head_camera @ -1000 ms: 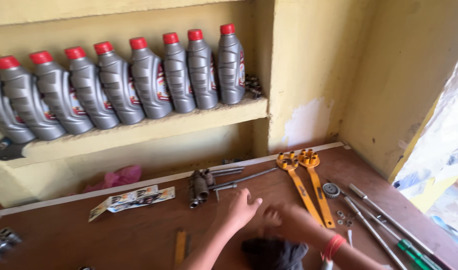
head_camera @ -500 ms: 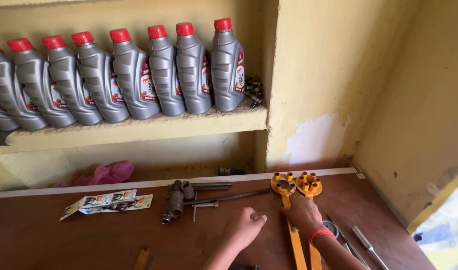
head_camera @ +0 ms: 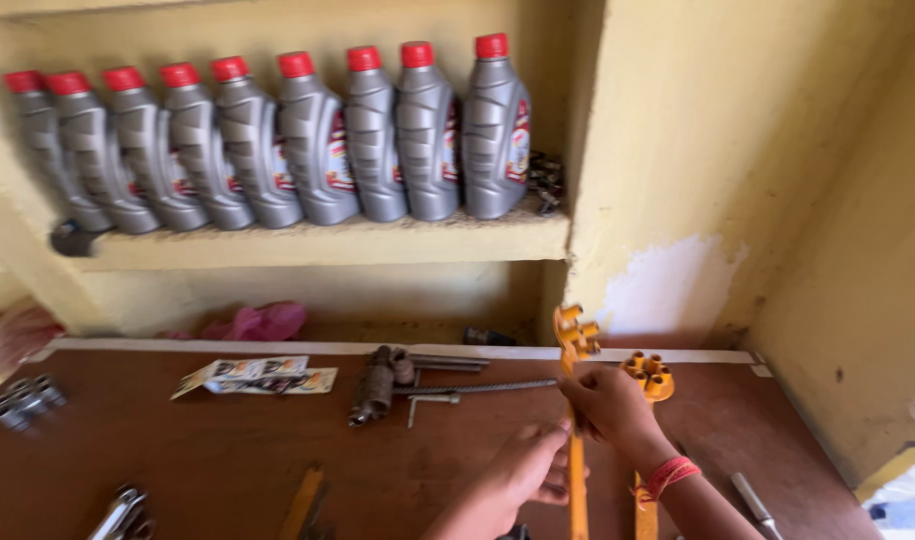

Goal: The person wipes several metal tools with a dark cloth on a wooden workbench, including a file, pliers, and a yellow multi-bit socket holder. The person then picks up a wrench and a hammer from a nearby chair and places them on the workbench.

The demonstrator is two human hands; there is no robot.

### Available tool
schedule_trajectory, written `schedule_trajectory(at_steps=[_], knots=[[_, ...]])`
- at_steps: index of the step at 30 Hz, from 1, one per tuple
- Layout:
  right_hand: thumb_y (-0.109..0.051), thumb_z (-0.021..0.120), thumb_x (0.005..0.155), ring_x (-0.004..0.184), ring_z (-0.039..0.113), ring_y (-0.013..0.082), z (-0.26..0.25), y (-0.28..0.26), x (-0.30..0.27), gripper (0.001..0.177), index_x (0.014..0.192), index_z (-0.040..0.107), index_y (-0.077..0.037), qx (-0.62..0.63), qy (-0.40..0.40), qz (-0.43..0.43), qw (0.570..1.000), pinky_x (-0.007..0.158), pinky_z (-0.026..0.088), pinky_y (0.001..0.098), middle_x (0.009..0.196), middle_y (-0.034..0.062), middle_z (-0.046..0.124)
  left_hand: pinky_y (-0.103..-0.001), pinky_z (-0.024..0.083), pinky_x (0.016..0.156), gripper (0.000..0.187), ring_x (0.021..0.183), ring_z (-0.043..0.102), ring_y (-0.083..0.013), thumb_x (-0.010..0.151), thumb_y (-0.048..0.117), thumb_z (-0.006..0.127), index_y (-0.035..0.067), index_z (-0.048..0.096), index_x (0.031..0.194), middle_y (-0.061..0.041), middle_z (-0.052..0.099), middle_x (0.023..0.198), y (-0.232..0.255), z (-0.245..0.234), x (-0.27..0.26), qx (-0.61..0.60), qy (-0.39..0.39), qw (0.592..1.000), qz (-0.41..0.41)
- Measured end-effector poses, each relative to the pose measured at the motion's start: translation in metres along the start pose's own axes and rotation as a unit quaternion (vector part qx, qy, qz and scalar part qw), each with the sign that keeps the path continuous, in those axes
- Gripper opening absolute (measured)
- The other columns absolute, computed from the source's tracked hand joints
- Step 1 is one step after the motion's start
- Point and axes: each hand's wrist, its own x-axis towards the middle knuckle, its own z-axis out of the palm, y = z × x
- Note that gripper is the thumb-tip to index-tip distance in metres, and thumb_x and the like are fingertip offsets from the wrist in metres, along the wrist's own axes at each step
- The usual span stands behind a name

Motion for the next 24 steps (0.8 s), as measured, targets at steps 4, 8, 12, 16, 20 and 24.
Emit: schedule_trajectory(at_steps=[4,8,12,16,20,24], knots=[[-0.033,0.072,0.088,0.045,0.064,0.0143,0.033,-0.062,-0.041,0.033,0.082,0.071,0.0,0.11,0.012,-0.075,0.991,0.045,0.052,0.0325,0.058,0.0091,0.071,-0.033,0.057,0.054,0.042,0.056,0.064,-0.0182,0.101,0.046,0.033,0.017,0.058,0.119,-0.003,0.068,0.078,-0.008,-0.012,-0.041,-0.147,0.045,0.988,-0.001],[-0.035,0.068,0.095,0.053,0.066,0.0129,0.057,-0.095,-0.078,0.036,0.089,0.071,0.001,0.128,-0.079,-0.128,0.98,0.051,0.056,0.0314,0.067,0.0099,0.071,-0.025,0.023,0.037,0.042,0.043,0.031,-0.0065,0.104,0.051,0.044,0.012,0.058,0.107,0.004,0.046,0.066,-0.022,-0.061,-0.093,-0.182,0.119,0.973,0.072],[-0.032,0.068,0.093,0.071,0.067,0.0186,0.073,-0.061,-0.117,0.024,0.101,0.072,-0.01,-0.143,-0.213,-0.209,0.944,0.064,0.056,0.0347,0.085,0.0076,0.071,-0.024,0.023,0.039,0.053,0.042,0.03,-0.0064,0.1,0.058,0.046,0.007,0.063,0.1,0.003,0.044,0.063,-0.025,-0.11,-0.147,-0.172,0.186,0.967,0.03],[-0.031,0.07,0.091,0.096,0.063,0.0266,0.111,-0.014,-0.143,0.03,0.119,0.067,-0.022,-0.336,-0.236,-0.283,0.867,0.077,0.053,0.0402,0.107,0.0075,0.067,-0.024,0.022,0.038,0.074,0.041,0.032,-0.0071,0.096,0.072,0.038,0.002,0.062,0.098,0.0,0.048,0.062,-0.014,-0.136,-0.186,-0.168,0.208,0.963,0.03],[-0.03,0.072,0.088,0.12,0.059,0.0347,0.123,-0.012,-0.147,0.05,0.137,0.063,-0.034,-0.332,-0.162,-0.287,0.884,0.09,0.051,0.0457,0.13,0.0075,0.063,-0.025,0.02,0.037,0.089,0.039,0.03,-0.0075,0.09,0.083,0.022,0.004,0.062,0.095,0.0,0.044,0.059,-0.004,-0.142,-0.198,-0.12,0.18,0.975,0.055],[-0.027,0.073,0.079,0.11,0.074,0.0245,0.092,-0.073,-0.135,0.052,0.13,0.068,-0.031,-0.186,-0.066,-0.169,0.966,0.097,0.057,0.0322,0.115,0.0031,0.076,-0.025,0.02,0.035,0.092,0.036,0.032,-0.008,0.088,0.087,0.019,0.004,0.06,0.091,-0.001,0.047,0.057,0.004,-0.136,-0.215,-0.132,0.161,0.974,0.085]])
